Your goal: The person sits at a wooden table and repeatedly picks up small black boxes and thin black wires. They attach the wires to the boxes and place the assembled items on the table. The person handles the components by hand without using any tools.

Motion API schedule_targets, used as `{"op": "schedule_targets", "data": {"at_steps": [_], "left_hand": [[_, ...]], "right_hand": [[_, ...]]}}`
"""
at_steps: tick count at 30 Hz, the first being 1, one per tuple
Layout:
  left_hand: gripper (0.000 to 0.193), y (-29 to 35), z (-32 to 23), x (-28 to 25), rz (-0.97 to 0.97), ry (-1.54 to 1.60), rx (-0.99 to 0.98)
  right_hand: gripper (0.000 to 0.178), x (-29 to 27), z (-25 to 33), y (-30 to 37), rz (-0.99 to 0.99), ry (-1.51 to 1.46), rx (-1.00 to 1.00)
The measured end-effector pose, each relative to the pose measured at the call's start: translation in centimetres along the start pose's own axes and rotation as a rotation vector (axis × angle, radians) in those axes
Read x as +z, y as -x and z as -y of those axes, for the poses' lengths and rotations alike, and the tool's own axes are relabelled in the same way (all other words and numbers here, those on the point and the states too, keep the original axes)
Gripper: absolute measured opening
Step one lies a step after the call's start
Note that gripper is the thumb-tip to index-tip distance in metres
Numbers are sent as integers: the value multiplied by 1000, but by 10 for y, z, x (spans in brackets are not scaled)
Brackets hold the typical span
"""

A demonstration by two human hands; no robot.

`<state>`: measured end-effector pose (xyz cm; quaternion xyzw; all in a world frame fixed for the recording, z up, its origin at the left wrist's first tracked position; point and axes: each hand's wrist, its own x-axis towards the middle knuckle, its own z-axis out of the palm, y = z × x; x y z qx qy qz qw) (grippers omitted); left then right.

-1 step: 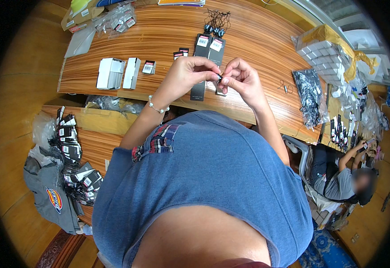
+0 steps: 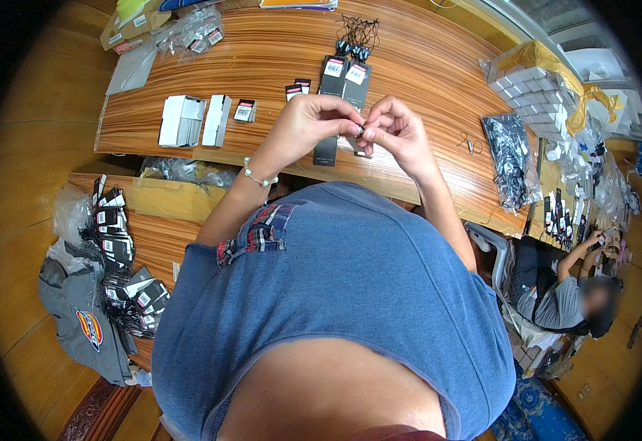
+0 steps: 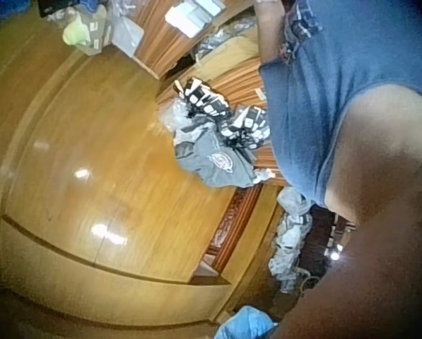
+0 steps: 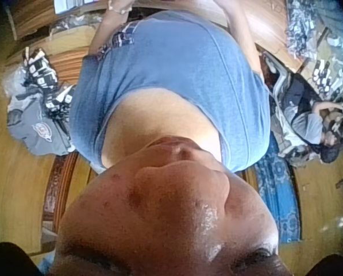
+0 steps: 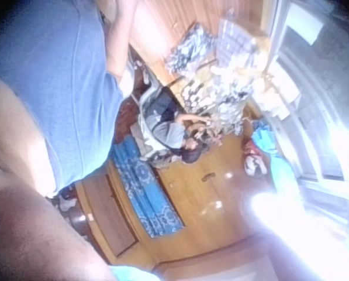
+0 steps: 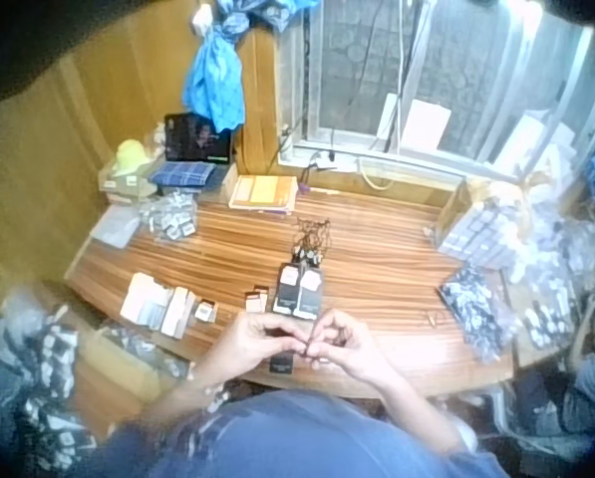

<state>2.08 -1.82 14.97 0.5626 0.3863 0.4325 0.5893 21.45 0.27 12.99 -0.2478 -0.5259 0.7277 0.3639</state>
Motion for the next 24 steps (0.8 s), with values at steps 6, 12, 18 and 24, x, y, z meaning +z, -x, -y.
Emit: {"op": "schedule_targets", "data": {"at_steps": [6,12,18,24], "left_hand": [[13,-8,9,-4,-60,-135,53],[34,-25,33,-8,-235,-413,314],[36,-20,48,17,-199,-518,323],[23,-43,68,11,-266,-180,166]], "right_hand": [[14,3,-1,-8,-19,18,84],[15,-22,-10,-26,-30,-181,171],[9,-24,-11,-39,-168,-519,78],[15,-55,-15,-59,-320,-147,33]]}}
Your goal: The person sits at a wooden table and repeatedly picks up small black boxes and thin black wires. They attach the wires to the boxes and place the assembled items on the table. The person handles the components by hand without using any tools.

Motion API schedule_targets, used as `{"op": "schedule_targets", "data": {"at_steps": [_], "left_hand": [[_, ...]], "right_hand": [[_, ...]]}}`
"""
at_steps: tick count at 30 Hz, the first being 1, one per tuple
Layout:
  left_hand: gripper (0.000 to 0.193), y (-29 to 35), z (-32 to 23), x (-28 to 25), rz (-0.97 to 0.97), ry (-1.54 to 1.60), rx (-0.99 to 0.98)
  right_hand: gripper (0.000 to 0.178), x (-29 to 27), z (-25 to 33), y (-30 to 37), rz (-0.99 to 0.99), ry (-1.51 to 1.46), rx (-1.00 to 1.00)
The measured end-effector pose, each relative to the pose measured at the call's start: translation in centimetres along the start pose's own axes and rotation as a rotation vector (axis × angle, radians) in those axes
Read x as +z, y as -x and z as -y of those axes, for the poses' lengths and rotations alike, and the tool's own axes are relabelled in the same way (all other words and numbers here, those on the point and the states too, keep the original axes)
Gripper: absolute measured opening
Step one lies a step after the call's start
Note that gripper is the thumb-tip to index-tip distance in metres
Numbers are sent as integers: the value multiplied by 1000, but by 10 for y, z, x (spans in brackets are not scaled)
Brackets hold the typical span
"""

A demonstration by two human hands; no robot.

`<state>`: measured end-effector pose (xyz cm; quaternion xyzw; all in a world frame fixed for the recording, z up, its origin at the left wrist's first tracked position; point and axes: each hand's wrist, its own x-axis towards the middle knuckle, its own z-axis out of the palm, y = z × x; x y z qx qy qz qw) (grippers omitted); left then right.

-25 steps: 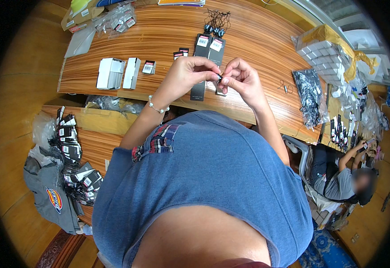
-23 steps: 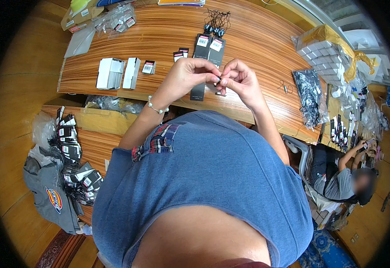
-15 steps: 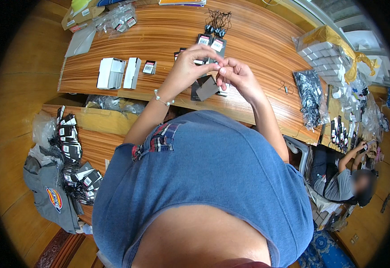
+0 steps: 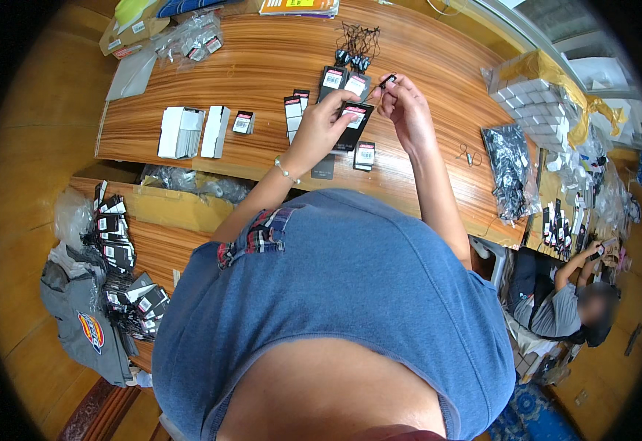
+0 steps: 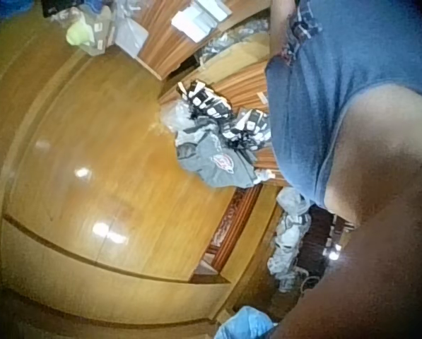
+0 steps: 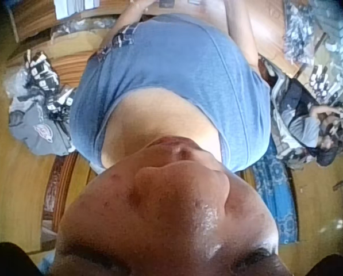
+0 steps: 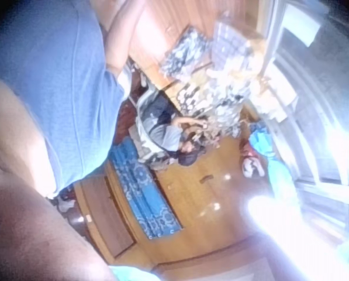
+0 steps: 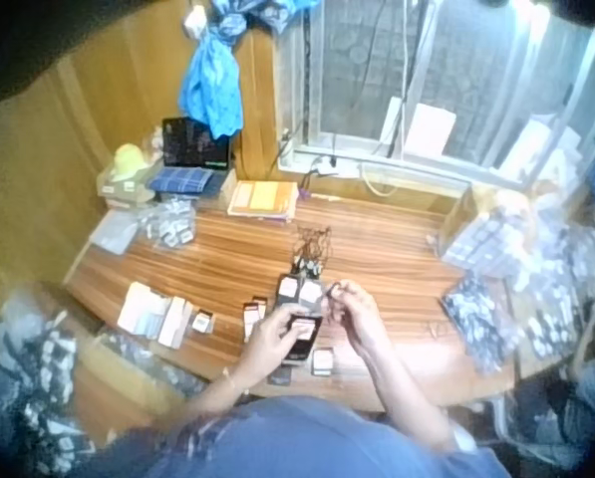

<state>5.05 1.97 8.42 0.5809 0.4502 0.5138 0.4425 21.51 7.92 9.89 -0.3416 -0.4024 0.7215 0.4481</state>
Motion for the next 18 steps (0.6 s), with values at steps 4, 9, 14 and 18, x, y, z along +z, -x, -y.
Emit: {"op": "schedule_targets", "data": {"at_steps": [4,9,14,18], "left_hand": [[24,-33,35,-4,58,79,-119],[24,-69,74,-4,67,200,-195],[24,-86,104,-3,97,21,-257],[23,-90,108,-3,65,-346,-191]], "right_hand": [[11,-8,-11,-31,-133,-52,149],[13,-32,-12,-80,-216,-15,140],[22,-58,3,-124,-183,-51,19],[29,-63,17,-145,-123,38,-24]]}}
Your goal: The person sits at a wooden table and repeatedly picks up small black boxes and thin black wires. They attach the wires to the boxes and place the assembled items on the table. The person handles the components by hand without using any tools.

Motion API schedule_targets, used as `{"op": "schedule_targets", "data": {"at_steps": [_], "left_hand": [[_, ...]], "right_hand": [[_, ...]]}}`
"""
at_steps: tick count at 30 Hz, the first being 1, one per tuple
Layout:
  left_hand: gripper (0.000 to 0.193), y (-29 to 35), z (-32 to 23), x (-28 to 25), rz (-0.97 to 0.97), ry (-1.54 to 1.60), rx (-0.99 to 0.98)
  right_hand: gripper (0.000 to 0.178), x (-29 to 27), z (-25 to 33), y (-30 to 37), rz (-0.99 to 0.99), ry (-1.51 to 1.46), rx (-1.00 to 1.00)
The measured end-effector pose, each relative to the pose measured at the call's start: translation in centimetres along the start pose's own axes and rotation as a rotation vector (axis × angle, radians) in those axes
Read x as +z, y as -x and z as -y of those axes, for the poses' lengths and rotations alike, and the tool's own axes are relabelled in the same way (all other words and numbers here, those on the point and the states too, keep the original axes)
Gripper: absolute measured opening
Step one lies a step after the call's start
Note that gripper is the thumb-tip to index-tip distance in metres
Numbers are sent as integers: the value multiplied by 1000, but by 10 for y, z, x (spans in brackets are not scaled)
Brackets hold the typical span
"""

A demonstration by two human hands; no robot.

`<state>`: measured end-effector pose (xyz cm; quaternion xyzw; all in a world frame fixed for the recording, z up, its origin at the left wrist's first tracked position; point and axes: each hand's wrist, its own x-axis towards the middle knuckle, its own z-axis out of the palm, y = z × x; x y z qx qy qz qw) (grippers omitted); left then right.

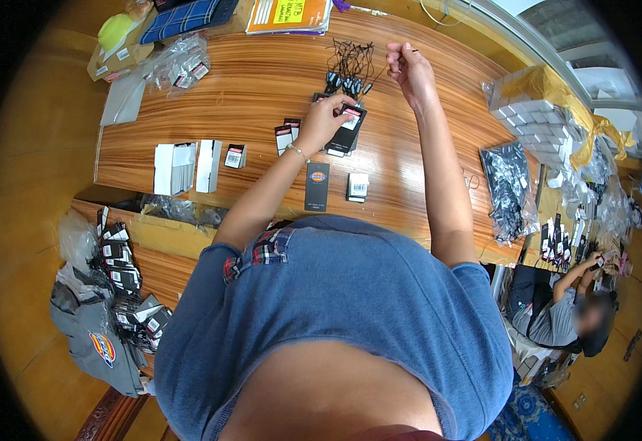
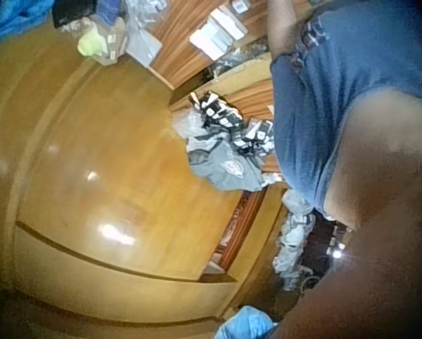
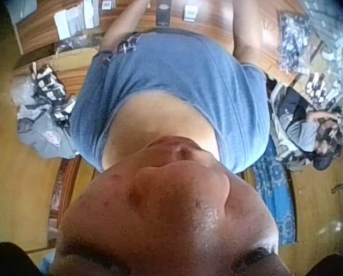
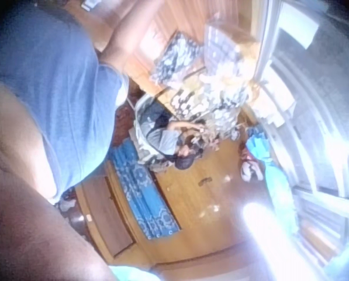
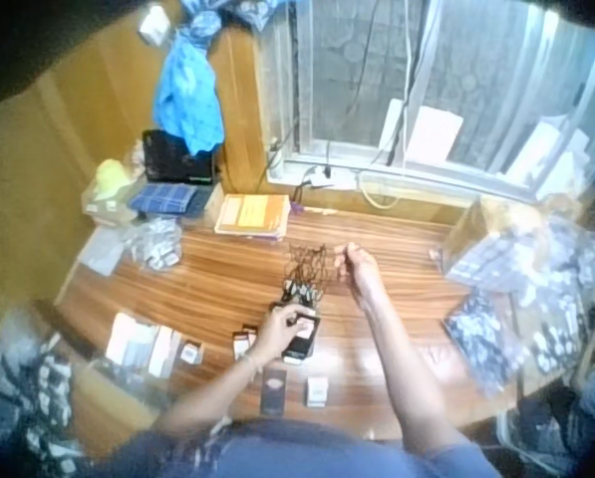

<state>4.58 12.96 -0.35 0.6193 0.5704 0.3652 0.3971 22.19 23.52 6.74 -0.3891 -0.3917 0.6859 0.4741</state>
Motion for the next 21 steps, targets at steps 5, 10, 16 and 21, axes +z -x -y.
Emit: {"op": "schedule_targets", "data": {"at_steps": [5,10,16,21], "left_hand": [[26,-5,-9,-5,-100,-342,215],[28,-10,4,-8,-145,-483,296],[28,-10,9,-10,-194,-563,345],[26,12,2,-19,-109,-618,378]], "right_hand": [[31,9,6,-20,55,136,-7],[31,16,5,-42,120,243,80],[29,13,-22,-77,120,361,126],[27,7,-41,-99,95,408,173]]}}
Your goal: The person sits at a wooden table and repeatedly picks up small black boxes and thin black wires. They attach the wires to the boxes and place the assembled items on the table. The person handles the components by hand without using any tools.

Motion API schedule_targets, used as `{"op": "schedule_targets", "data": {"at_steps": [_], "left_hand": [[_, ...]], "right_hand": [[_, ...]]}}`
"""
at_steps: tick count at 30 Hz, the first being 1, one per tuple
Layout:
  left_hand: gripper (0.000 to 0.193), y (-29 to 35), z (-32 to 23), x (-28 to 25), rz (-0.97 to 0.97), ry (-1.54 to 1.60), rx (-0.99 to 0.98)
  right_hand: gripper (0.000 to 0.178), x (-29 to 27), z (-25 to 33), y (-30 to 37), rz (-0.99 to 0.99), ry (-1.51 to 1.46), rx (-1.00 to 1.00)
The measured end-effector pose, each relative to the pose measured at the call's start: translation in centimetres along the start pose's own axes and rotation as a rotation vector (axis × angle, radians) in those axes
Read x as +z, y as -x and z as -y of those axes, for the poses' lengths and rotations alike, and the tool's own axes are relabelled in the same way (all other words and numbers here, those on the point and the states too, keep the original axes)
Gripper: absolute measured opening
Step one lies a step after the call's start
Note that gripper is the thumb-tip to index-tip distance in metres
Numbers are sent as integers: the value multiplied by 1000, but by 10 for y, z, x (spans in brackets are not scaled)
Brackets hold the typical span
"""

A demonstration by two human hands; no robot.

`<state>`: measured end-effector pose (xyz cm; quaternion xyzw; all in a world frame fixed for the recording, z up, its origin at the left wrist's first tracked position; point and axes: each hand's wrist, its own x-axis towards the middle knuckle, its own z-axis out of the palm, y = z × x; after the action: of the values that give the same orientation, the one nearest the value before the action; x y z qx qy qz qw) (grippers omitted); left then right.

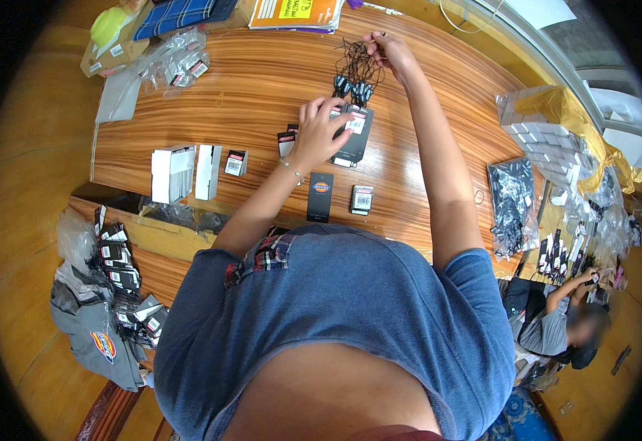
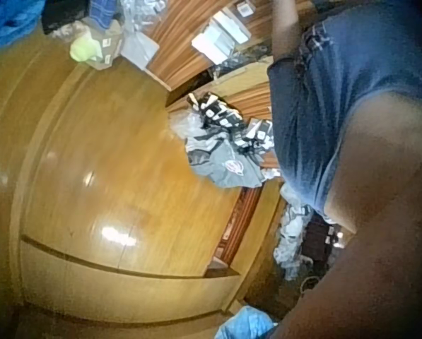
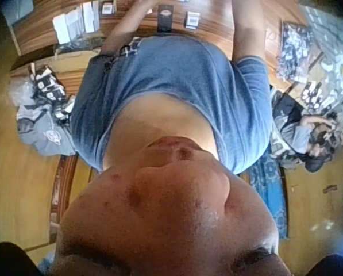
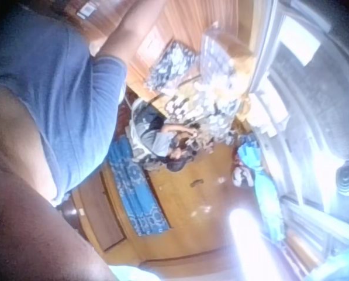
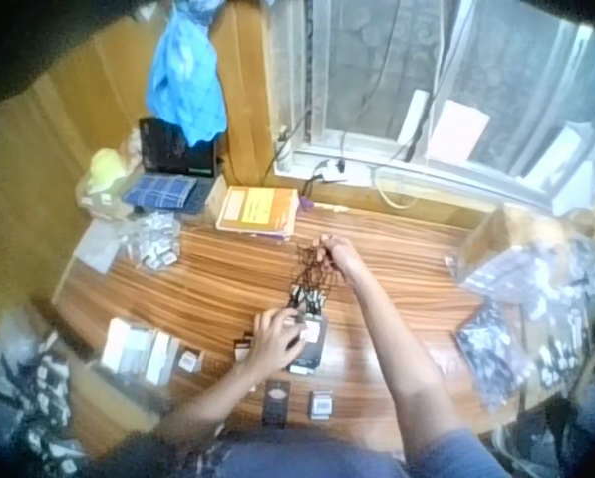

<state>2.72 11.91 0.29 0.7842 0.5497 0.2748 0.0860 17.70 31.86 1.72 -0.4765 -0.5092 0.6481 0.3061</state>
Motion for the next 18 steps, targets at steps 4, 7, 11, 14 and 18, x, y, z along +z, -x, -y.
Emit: {"op": "schedule_targets", "data": {"at_steps": [4,7,11,14,18], "left_hand": [[32,24,-3,-8,-16,-4,-41],[37,42,15,-19,-32,19,-245],[48,69,41,-43,170,91,-392],[57,76,46,-42,257,-43,-318],[65,93,50,-39,328,-196,-226]], "right_hand": [[24,2,-24,-22,-26,3,50],[29,2,-30,-19,-103,52,-13],[39,-14,-54,-4,-267,378,-428],[33,-4,-47,61,-228,378,-432],[25,13,-59,157,-120,294,-295]]}}
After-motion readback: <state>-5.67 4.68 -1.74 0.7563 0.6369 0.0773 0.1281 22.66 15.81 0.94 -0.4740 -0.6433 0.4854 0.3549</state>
